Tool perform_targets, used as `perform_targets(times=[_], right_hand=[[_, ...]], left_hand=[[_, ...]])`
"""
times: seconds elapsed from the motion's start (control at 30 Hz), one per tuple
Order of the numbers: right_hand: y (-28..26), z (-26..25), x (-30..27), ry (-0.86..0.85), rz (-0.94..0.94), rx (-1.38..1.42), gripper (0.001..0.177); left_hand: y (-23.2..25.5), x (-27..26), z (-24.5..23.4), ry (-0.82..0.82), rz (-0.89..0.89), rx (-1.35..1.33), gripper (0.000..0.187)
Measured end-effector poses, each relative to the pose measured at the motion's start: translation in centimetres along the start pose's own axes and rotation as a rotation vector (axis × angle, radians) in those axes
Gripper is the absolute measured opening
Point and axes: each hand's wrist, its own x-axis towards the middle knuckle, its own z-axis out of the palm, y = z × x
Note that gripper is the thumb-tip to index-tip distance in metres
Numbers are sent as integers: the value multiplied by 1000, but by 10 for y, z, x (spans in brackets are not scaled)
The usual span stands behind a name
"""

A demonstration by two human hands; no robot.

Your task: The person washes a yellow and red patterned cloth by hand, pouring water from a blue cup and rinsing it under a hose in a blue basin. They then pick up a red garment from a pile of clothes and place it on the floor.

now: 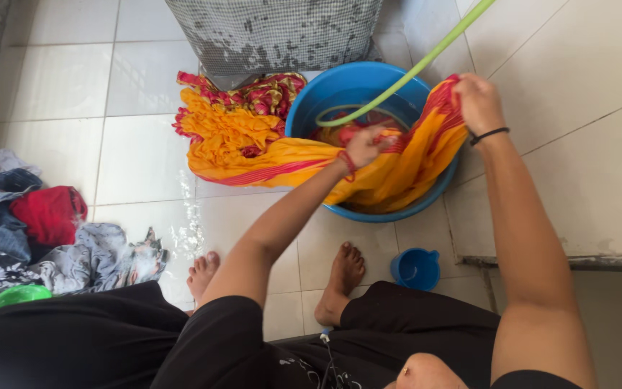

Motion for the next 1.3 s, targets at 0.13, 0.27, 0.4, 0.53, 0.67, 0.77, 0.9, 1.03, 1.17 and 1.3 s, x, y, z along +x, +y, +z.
perform_targets(times=[0.13,0.27,0.4,0.53,0.67,0.77,0.9,1.03,1.17,1.3], right_hand=[[73,11,2,-37,-37,-238,23],[139,37,-22,13,-156,-624,21],[205,81,-52,-50,-123,-920,20],[262,135,-73,-155,-16,-1136,27],[304,165,-58,-199,150,-1122,28],[326,186,-44,-202,187,-1061,25],[344,202,-26,-214,190,-998,22],[350,200,-14,-185,173,-961,20],[341,198,-19,-174,131,-915,20],[326,183,-20,-127,26,-840,21]], left_hand=[[22,7,-3,-172,-199,842,39],[100,-21,-39,-287,-385,1148,95],[134,-57,-43,-648,-632,1165,115],[21,-72,-35,-699,-710,1241,97],[-108,-69,-11,-794,-653,1617,69],[-144,-57,-17,-861,-662,1645,55],[-178,-53,-24,-819,-752,1496,50],[-187,-42,-34,-783,-749,1426,47],[-181,-34,-41,-734,-741,1366,47],[-156,-27,-37,-684,-678,1224,49]])
